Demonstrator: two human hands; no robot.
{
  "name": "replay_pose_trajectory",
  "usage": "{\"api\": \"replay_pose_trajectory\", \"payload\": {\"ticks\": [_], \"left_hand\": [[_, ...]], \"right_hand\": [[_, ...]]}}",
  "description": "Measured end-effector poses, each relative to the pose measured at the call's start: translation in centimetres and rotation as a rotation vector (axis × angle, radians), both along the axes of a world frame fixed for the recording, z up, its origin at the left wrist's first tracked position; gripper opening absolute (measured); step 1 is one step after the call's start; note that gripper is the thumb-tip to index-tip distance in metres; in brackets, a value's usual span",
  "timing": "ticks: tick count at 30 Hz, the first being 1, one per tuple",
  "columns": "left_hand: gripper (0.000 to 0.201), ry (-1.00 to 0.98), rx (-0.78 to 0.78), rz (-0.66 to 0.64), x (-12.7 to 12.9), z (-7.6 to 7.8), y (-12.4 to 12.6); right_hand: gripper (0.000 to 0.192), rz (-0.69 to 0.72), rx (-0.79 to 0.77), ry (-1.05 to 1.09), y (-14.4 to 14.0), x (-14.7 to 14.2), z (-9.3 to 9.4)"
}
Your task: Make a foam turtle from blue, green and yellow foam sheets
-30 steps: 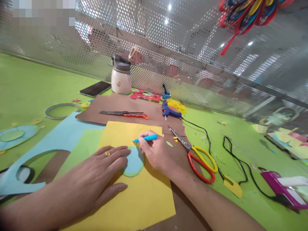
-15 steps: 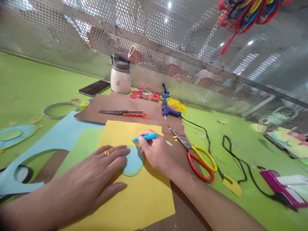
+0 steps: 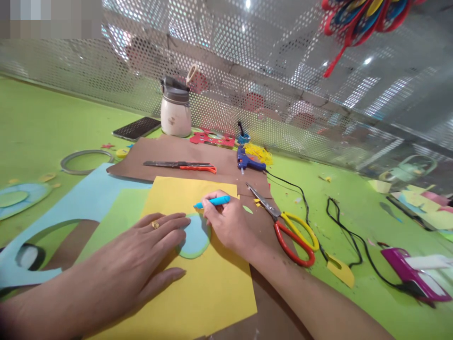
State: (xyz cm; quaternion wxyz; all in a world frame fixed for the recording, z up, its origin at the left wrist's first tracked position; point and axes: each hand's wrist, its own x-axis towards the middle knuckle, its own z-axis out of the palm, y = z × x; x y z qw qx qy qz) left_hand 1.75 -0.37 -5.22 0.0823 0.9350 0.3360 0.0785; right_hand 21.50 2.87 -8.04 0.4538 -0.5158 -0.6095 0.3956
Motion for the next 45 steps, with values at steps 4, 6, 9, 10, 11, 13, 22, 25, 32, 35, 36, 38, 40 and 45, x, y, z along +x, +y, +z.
{"api": "replay_pose_trajectory", "payload": {"ticks": [4, 6, 9, 10, 11, 13, 22, 25, 32, 35, 36, 38, 40, 45], "left_hand": [[0.023, -0.01, 0.0, 0.003, -0.02, -0.03, -0.02], [0.022, -0.022, 0.004, 0.004, -0.06, -0.06, -0.06], [0.021, -0.032, 0.01, 0.0, -0.14, -0.12, -0.07], [0.021, -0.033, 0.013, -0.001, -0.16, -0.14, -0.06], [0.02, -0.033, 0.014, -0.002, -0.17, -0.15, -0.05], [0.021, -0.031, 0.015, -0.004, -0.18, -0.17, -0.02], [0.022, -0.004, 0.007, 0.004, -0.07, 0.09, -0.07], [0.021, -0.005, 0.008, -0.004, -0.03, 0.11, -0.12], [0.019, -0.027, 0.03, -0.015, -0.17, -0.07, -0.04], [0.019, -0.032, 0.026, -0.012, -0.14, -0.07, 0.05], [0.019, -0.033, 0.024, -0.009, -0.11, -0.08, 0.08], [0.018, -0.033, 0.021, -0.003, -0.03, -0.09, 0.1], [0.018, -0.036, 0.024, -0.006, 0.02, -0.12, 0.07], [0.017, -0.042, 0.032, -0.006, -0.04, -0.1, -0.04]], "right_hand": [[0.021, 0.0, 0.005, -0.022, 0.01, 0.01, 0.06], [0.021, -0.002, 0.011, -0.024, 0.0, -0.07, 0.15], [0.02, -0.015, 0.013, -0.016, -0.01, -0.21, 0.31], [0.02, -0.016, 0.011, -0.02, -0.02, -0.23, 0.35], [0.021, -0.018, 0.012, -0.022, -0.04, -0.24, 0.38], [0.021, -0.021, 0.017, -0.022, -0.08, -0.22, 0.39], [0.019, -0.022, -0.002, -0.009, 0.0, -0.2, 0.45], [0.02, -0.031, 0.009, -0.018, 0.02, -0.19, 0.46], [0.022, -0.024, 0.015, -0.016, 0.01, -0.21, 0.34], [0.021, -0.027, 0.015, -0.003, 0.07, -0.16, 0.33], [0.021, -0.028, 0.014, -0.007, 0.07, -0.14, 0.33], [0.021, -0.026, 0.012, -0.016, 0.06, -0.14, 0.31], [0.021, -0.024, 0.011, -0.016, 0.02, -0.17, 0.27], [0.021, -0.035, 0.021, -0.025, -0.04, -0.15, 0.15]]}}
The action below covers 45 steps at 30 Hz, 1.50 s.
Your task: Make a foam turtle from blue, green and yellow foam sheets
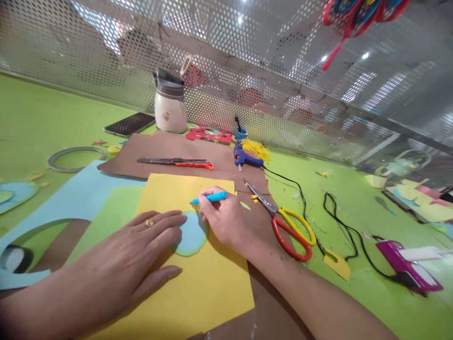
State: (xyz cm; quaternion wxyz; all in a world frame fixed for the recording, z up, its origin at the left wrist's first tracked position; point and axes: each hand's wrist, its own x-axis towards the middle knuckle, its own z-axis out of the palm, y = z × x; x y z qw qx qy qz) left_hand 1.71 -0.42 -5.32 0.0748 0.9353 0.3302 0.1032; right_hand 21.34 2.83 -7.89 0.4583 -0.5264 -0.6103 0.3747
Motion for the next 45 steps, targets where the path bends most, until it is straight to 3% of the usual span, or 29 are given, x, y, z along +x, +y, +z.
{"api": "replay_pose_trajectory", "payload": {"ticks": [17, 26, 34, 45], "left_hand": [[0.019, 0.016, 0.022, 0.001, 0.1, 0.0, 0.1], [0.018, 0.018, -0.013, -0.001, -0.2, -0.1, 0.0], [0.016, 0.034, -0.018, -0.004, -0.1, 0.3, 0.1], [0.02, 0.048, 0.014, -0.009, -0.5, -0.3, 0.1]], "right_hand": [[0.023, -0.029, 0.006, -0.014, 0.0, 0.0, 0.0], [0.019, -0.058, -0.001, 0.141, 0.0, 0.0, 1.2], [0.023, -0.085, 0.013, 0.181, 0.6, 0.7, 0.3], [0.016, -0.035, 0.029, 0.154, 0.5, 0.6, -0.1]]}}
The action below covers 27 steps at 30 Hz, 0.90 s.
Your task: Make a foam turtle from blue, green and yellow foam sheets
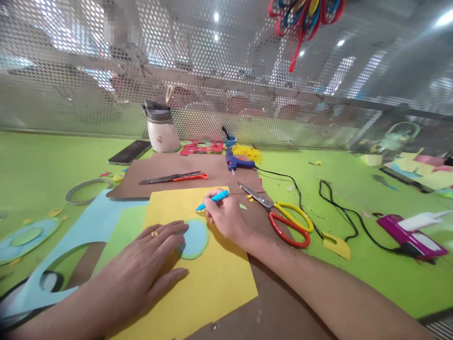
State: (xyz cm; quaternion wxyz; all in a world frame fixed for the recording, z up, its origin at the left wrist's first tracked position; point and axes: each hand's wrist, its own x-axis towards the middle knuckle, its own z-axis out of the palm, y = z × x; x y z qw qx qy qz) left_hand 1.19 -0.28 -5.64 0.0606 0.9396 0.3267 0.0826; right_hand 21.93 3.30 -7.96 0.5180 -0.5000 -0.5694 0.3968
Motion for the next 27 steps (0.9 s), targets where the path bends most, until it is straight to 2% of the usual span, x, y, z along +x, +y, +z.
{"api": "replay_pose_trajectory", "payload": {"ticks": [5, 14, 27], "left_hand": [[0.022, -0.002, -0.014, -0.004, -0.1, 0.2, 0.0], [0.022, 0.046, -0.12, 0.023, 0.4, 1.8, -0.6], [0.022, 0.041, -0.12, 0.025, 0.4, 1.7, -0.6]], "right_hand": [[0.016, 0.029, -0.015, 0.023, -0.2, 0.0, 0.3], [0.023, 0.033, -0.059, 0.02, -0.5, -0.2, 0.3], [0.026, 0.033, -0.041, -0.013, -0.6, -0.3, 0.8]]}}
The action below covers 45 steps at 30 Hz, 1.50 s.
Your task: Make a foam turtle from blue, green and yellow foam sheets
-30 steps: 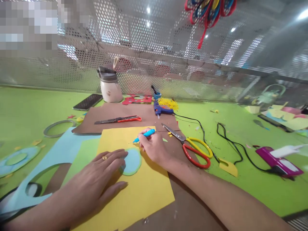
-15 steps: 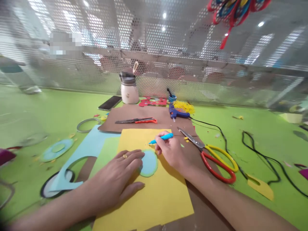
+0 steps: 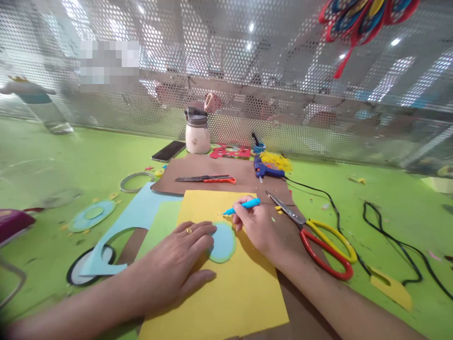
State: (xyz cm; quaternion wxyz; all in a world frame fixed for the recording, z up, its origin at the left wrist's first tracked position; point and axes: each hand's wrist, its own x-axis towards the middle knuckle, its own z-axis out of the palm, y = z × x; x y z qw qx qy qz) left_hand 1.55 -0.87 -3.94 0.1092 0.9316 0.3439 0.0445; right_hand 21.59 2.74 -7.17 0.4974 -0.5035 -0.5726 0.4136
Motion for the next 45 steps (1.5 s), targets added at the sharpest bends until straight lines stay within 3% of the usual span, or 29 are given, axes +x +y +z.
{"api": "replay_pose_trajectory", "payload": {"ticks": [45], "left_hand": [[0.015, -0.079, 0.003, -0.009, -0.4, -0.4, 0.2]], "right_hand": [[0.026, -0.017, -0.094, 0.188, 1.5, 0.9, -1.2]]}}
